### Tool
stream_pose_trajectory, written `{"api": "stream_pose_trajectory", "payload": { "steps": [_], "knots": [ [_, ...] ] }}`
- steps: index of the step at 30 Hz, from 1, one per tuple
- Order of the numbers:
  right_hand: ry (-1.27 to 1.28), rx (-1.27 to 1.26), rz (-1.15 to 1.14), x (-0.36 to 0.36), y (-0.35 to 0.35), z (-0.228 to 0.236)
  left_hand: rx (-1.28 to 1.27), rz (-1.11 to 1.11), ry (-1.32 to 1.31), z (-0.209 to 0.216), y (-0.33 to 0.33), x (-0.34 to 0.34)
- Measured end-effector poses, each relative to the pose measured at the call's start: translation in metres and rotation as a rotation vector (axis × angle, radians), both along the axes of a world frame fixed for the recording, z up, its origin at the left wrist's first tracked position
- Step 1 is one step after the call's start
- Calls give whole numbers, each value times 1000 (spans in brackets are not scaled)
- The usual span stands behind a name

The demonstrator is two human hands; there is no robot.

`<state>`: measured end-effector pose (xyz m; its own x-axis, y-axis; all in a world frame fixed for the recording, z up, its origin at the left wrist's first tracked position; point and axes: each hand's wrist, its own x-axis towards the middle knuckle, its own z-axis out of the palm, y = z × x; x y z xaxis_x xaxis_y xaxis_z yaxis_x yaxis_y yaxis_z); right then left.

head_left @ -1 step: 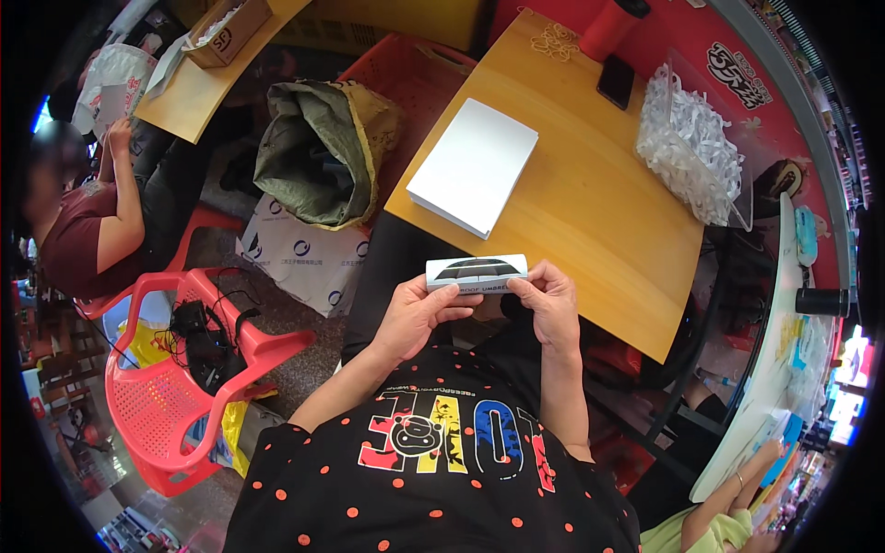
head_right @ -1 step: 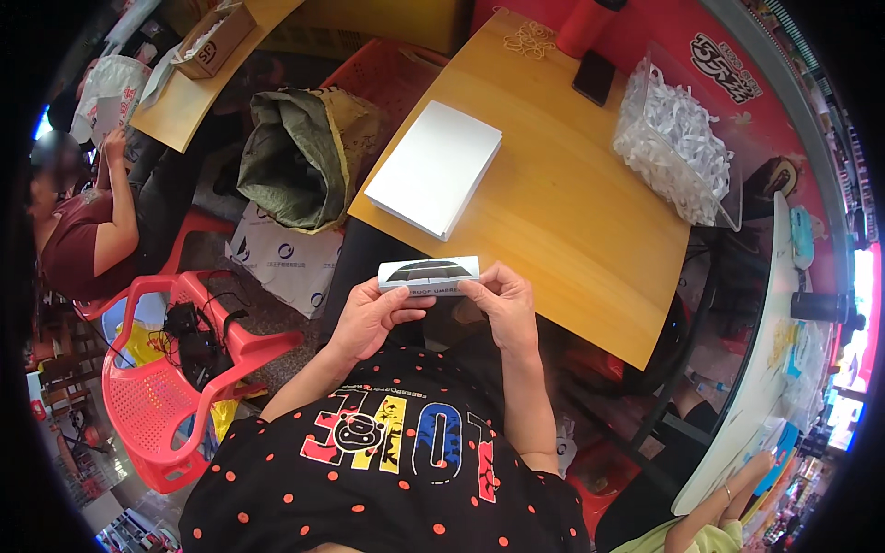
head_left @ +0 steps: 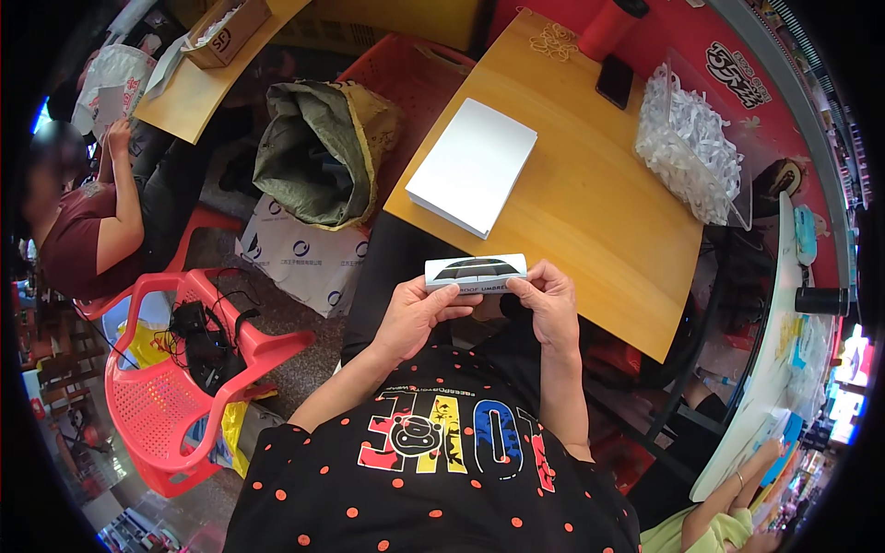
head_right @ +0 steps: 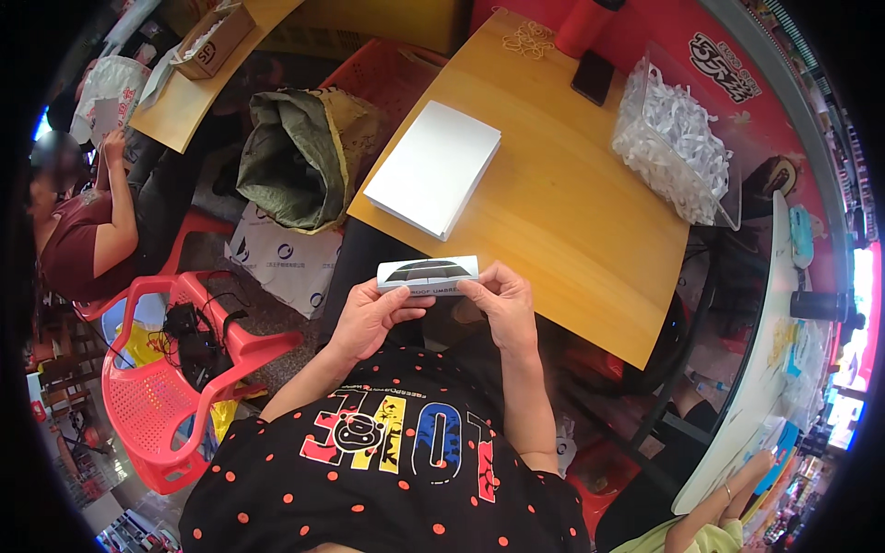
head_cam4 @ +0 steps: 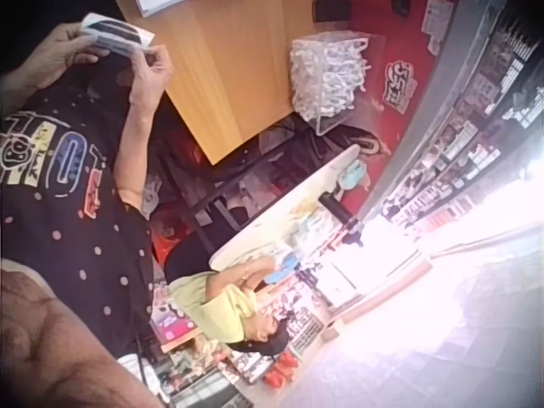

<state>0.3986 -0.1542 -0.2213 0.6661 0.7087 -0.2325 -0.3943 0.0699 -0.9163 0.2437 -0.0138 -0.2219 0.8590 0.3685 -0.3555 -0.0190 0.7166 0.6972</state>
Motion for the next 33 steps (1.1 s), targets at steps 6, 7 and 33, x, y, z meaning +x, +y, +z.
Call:
{"api": "stream_pose_trajectory", "payload": {
  "steps": [6, 7, 33],
  "knots": [
    [28, -22, -2, -3, 2, 1, 119, 5, 2, -2, 0, -1],
    [-1, -47, -9, -5, 3, 2, 128, 9, 0, -3, 0, -1],
    [-1464, -110, 88, 20, -14, 35, 871, 18, 3, 42, -13, 24]
  ]
}}
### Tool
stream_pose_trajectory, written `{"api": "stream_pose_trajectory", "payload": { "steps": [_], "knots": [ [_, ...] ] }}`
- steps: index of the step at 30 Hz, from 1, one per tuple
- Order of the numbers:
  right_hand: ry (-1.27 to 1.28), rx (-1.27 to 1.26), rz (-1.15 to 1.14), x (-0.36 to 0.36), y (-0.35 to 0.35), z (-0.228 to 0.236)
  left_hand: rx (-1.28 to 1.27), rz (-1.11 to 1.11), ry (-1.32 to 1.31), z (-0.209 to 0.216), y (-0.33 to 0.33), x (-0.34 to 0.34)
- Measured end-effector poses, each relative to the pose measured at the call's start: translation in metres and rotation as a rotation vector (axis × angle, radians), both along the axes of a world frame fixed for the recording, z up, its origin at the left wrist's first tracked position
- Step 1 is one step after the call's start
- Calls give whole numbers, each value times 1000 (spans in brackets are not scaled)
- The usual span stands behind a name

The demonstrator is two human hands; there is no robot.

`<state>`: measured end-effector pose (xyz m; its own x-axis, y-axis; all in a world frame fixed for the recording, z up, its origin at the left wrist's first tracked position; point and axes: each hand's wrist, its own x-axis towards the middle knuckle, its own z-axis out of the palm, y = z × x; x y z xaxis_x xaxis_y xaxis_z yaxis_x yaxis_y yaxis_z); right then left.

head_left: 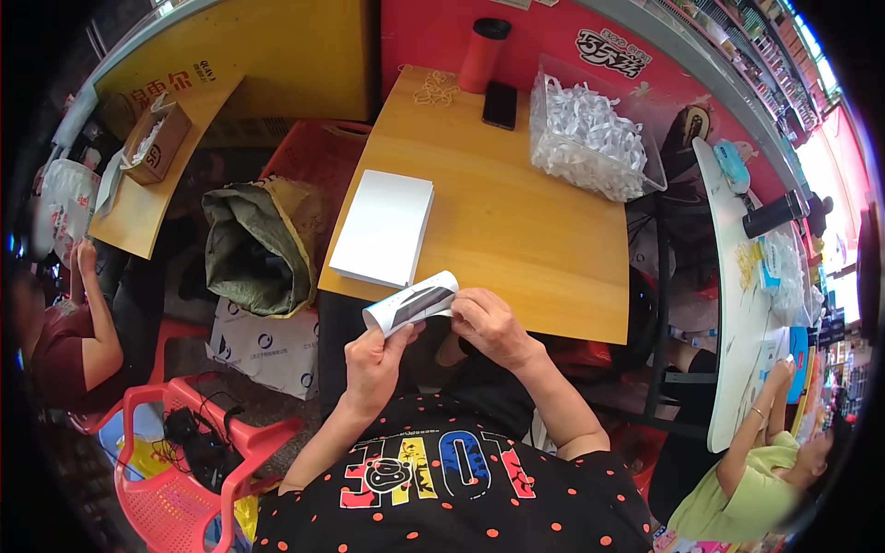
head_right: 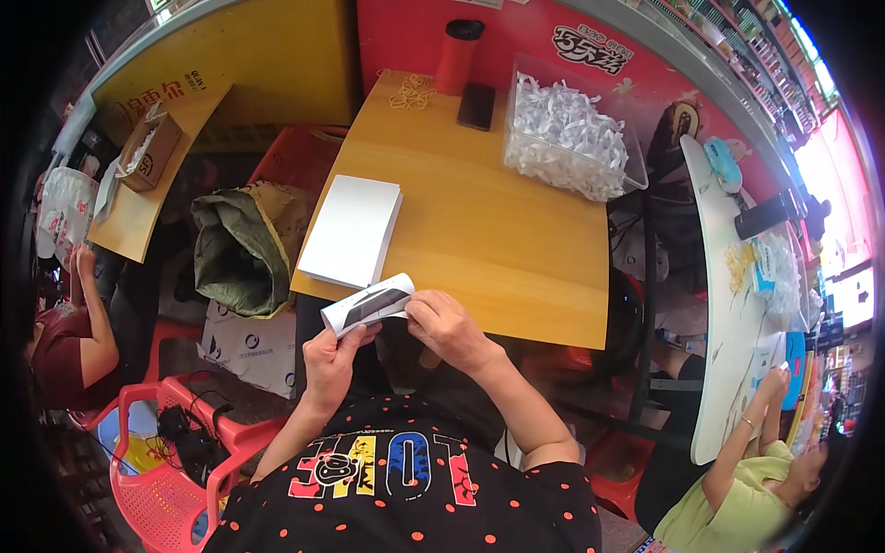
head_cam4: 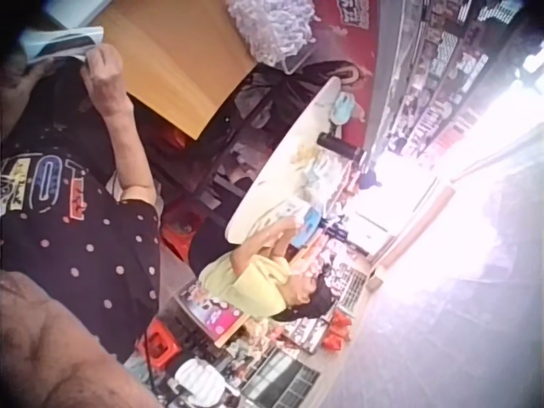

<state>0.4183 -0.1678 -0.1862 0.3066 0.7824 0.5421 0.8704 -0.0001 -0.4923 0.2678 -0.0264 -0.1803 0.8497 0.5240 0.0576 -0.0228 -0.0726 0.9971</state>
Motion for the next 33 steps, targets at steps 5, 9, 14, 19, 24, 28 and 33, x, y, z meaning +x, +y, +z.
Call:
{"api": "stream_pose_trajectory", "payload": {
  "steps": [5, 9, 14, 19, 24, 28, 33],
  "knots": [
    [-17, -6, -14, 0, -1, -4, 24, 13, -4, -1, -5, 2],
    [-14, 16, -33, -2, -1, -6, 83, 24, 10, -2, -7, 0],
    [-41, 63, -32, -2, -1, -12, 150, 56, -9, -6, -9, -1],
    [-12, 53, -29, -2, -2, -14, 151, 40, -2, -4, -10, -1],
    [28, 24, -37, -5, -4, -14, 174, 33, -15, -5, -11, -2],
    [44, 32, -54, -4, -5, -22, 322, 2, -18, -10, -7, -4],
    [548, -30, -106, -2, -12, -3, 411, 38, -41, -14, -2, -8]
  ]
}}
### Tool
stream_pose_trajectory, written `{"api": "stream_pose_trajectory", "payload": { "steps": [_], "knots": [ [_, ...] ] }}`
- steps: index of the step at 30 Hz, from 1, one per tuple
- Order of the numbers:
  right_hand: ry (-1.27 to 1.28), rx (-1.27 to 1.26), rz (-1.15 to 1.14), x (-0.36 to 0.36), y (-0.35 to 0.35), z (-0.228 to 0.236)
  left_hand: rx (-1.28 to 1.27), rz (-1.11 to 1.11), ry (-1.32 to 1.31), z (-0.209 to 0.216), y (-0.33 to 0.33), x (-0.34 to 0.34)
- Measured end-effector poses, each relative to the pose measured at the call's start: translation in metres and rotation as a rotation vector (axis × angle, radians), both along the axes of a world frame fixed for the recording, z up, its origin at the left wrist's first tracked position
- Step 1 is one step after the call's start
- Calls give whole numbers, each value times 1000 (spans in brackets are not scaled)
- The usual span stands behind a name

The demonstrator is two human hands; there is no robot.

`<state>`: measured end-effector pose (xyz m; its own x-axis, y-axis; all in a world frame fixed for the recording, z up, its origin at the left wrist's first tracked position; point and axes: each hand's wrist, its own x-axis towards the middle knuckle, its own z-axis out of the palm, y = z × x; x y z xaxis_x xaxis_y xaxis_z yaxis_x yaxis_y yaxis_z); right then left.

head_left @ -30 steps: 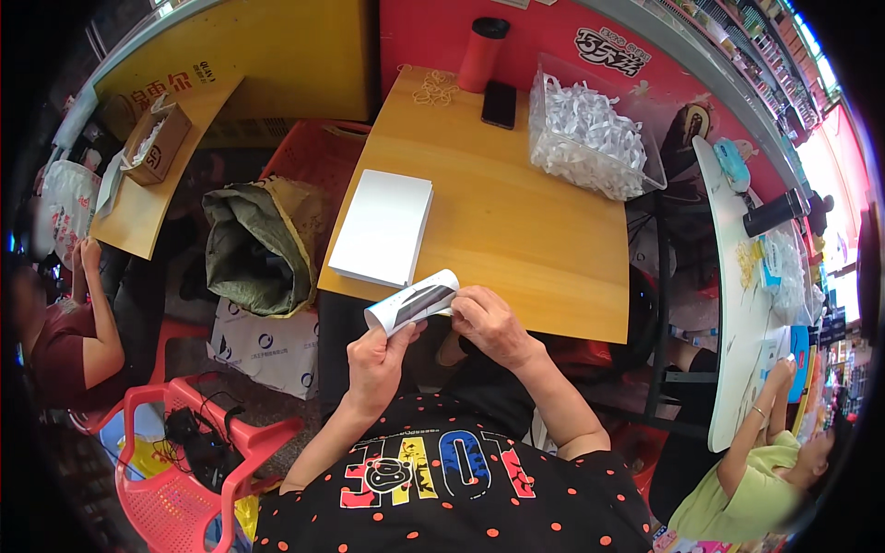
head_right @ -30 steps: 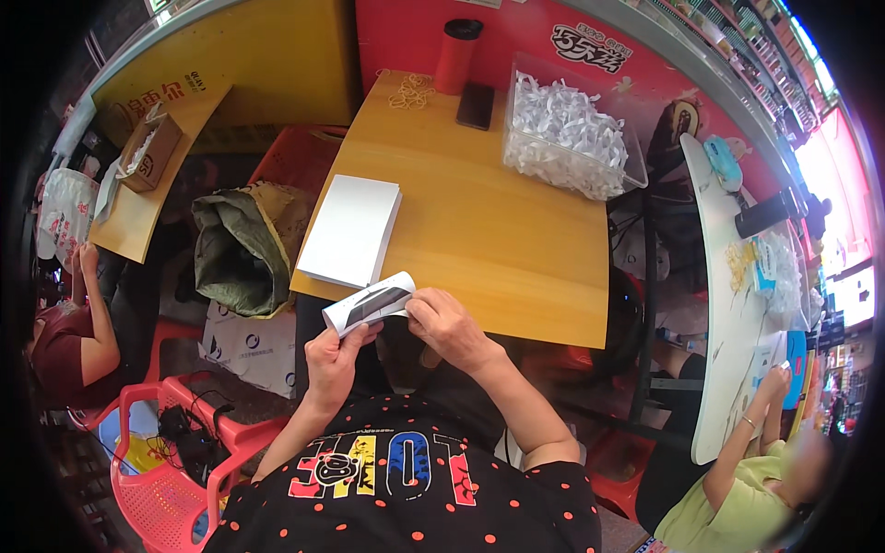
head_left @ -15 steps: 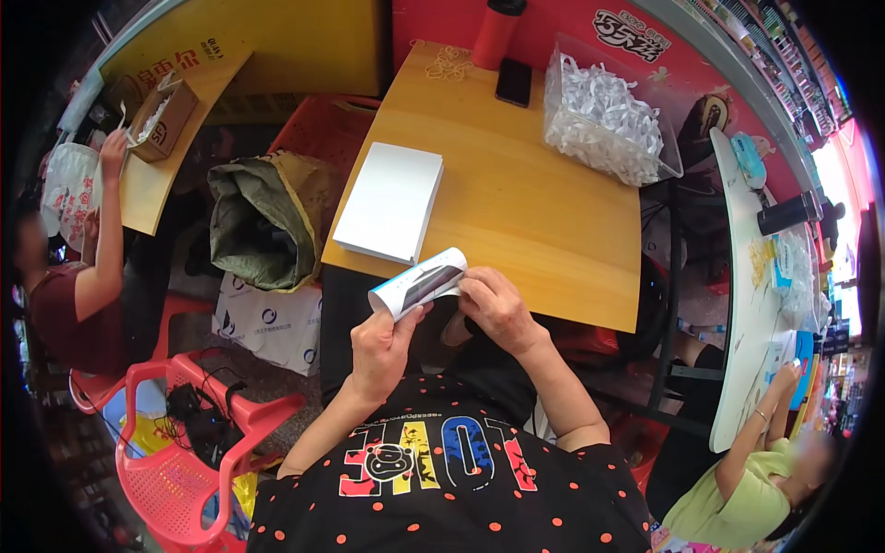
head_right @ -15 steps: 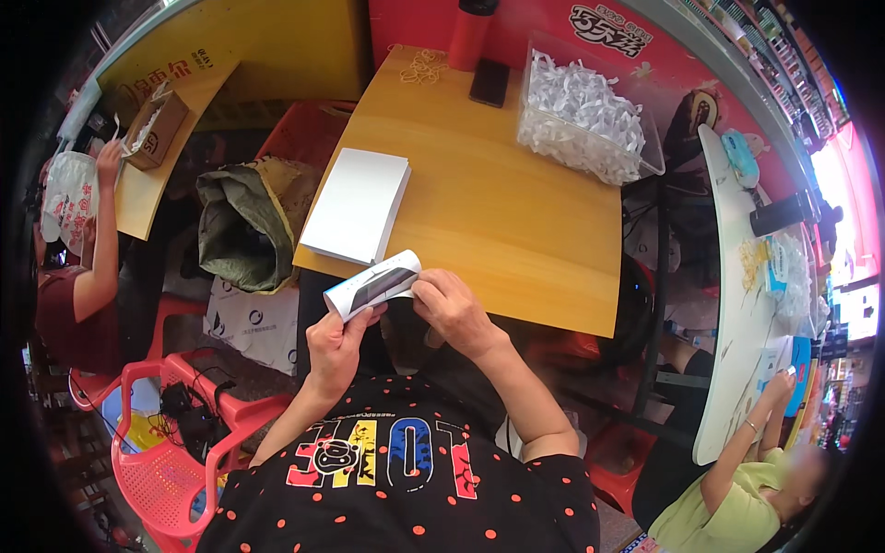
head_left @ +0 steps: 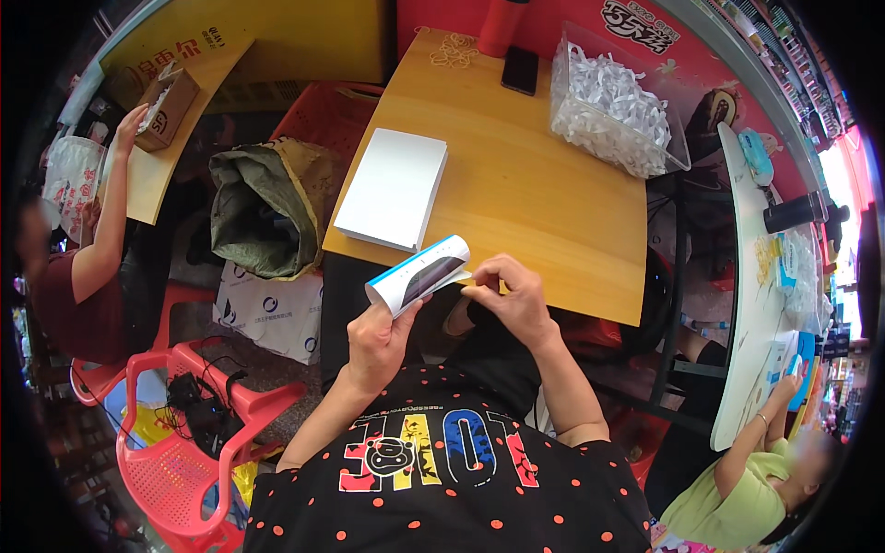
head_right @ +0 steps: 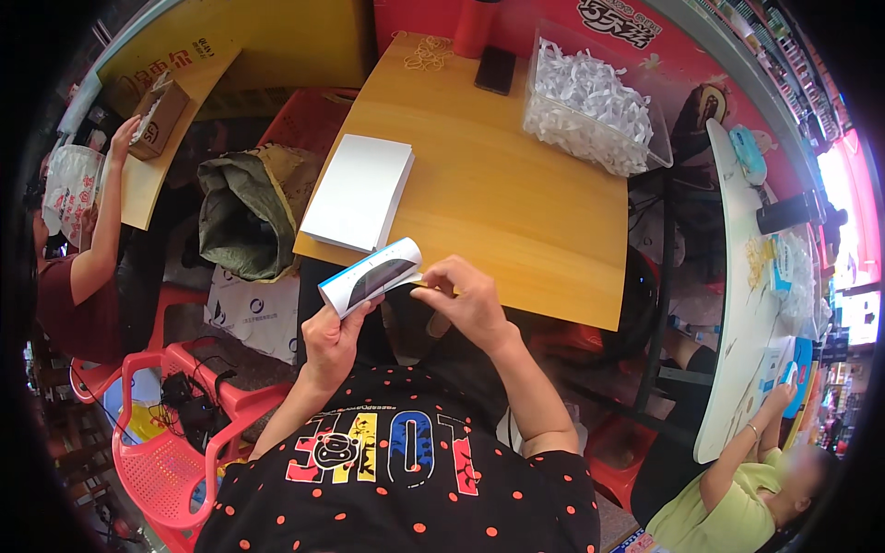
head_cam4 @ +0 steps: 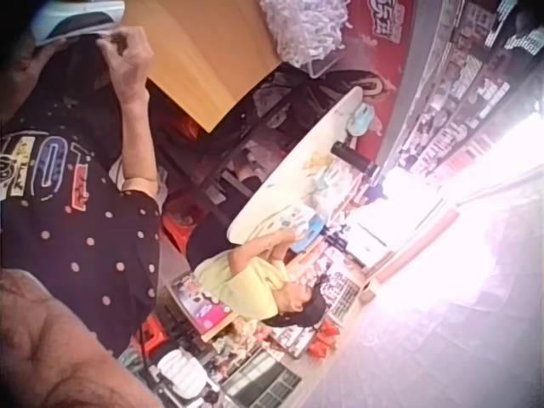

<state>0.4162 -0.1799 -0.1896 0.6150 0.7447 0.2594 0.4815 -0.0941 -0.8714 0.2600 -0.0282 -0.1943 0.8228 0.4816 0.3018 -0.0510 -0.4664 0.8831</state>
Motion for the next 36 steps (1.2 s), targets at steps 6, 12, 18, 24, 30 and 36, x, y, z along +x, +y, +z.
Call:
{"api": "stream_pose_trajectory", "payload": {
  "steps": [6, 12, 18, 24, 30, 36],
  "knots": [
    [420, -104, -33, 19, -3, 3, 206, 8, -9, 3, 1, 1],
    [451, -182, 87, 22, -2, 5, 253, 0, -24, 1, 3, 0],
    [392, -225, 113, 16, 2, 0, 240, 9, -27, -2, 4, 0],
    [314, -266, 96, 10, 6, 1, 246, 0, -20, -5, 4, -3],
    [307, -262, 31, 5, 3, 2, 289, -6, -23, -7, 3, -4],
    [545, -155, 39, 3, -11, 12, 306, 10, -36, -11, 7, -5]
  ]
}}
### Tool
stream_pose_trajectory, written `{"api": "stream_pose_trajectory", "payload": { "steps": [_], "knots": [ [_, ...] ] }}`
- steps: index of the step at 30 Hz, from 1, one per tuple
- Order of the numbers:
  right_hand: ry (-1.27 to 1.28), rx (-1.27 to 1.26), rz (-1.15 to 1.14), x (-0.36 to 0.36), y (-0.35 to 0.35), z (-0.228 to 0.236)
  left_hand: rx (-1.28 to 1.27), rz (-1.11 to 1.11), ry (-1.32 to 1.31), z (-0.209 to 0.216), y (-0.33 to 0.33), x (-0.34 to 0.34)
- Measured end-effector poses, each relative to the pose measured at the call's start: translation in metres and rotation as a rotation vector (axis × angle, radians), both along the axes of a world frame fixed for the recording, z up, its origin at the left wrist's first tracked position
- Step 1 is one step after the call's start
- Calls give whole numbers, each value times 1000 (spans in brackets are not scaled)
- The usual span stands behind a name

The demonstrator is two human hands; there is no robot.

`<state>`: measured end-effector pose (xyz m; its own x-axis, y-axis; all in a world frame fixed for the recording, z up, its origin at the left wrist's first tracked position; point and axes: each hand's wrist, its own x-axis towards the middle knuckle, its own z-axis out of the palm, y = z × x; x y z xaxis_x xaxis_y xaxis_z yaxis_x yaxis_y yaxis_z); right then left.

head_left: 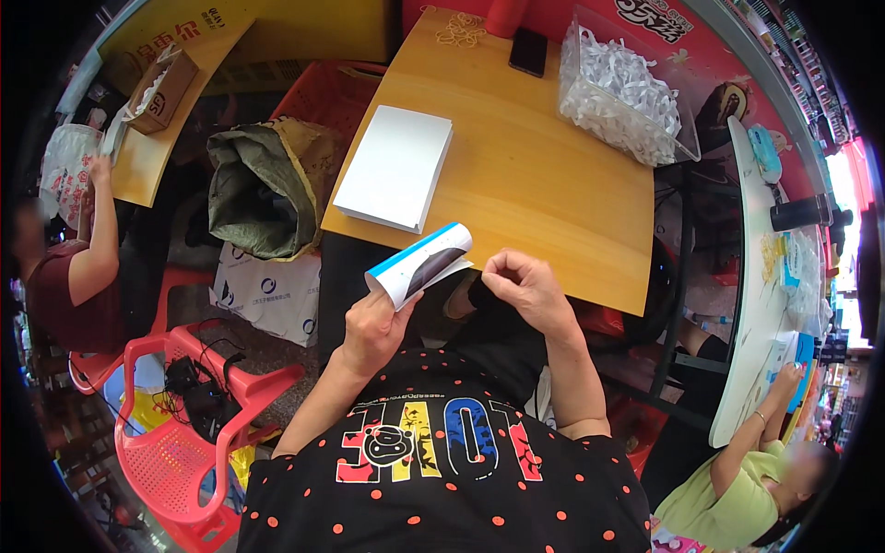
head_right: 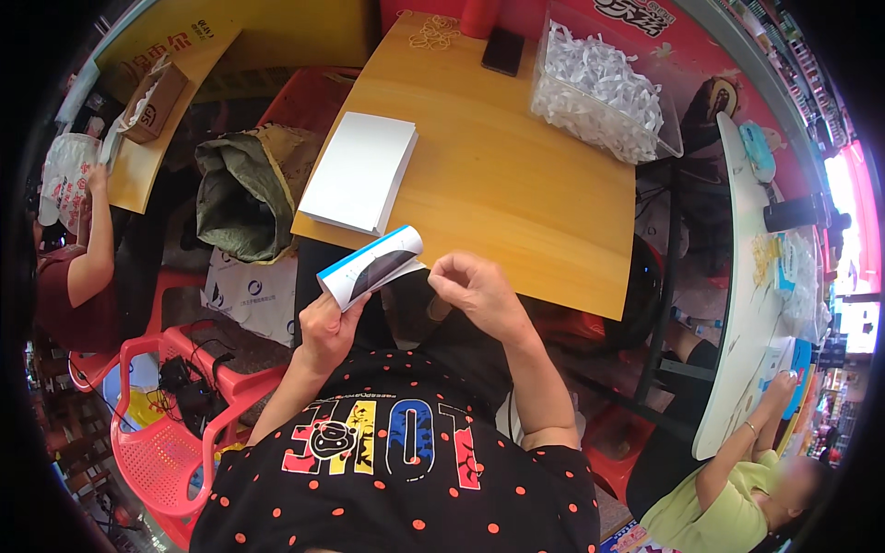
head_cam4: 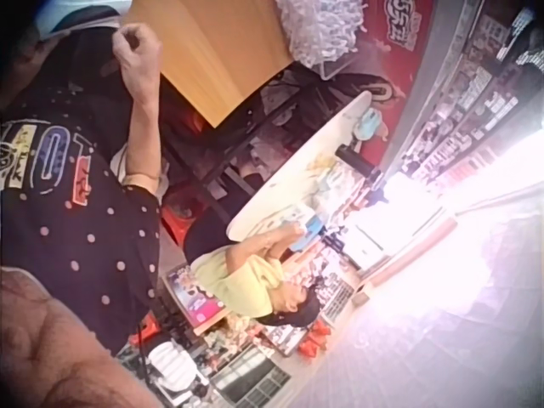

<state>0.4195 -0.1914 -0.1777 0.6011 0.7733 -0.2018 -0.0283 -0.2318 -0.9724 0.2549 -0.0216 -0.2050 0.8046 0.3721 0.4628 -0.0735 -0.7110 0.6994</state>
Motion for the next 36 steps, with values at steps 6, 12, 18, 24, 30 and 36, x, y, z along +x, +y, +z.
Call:
{"api": "stream_pose_trajectory", "payload": {
  "steps": [6, 12, 18, 24, 30, 36],
  "knots": [
    [-72, 8, -69, 9, 3, -18, 17, -30, 2, 0, -2, -2],
    [-14, -60, 3, 9, 5, -21, 56, -67, -7, 1, -2, -2],
    [22, -115, 66, 10, 5, -20, 122, -131, -47, 1, -1, 2],
    [37, -85, 14, 2, 3, -7, 202, -163, -62, -3, 1, 7],
    [-54, -14, 11, -34, -3, 17, 288, -250, -69, -11, 7, 15],
    [-95, 139, 323, -65, -3, 64, 241, -293, -10, -22, 4, 18]
  ]
}}
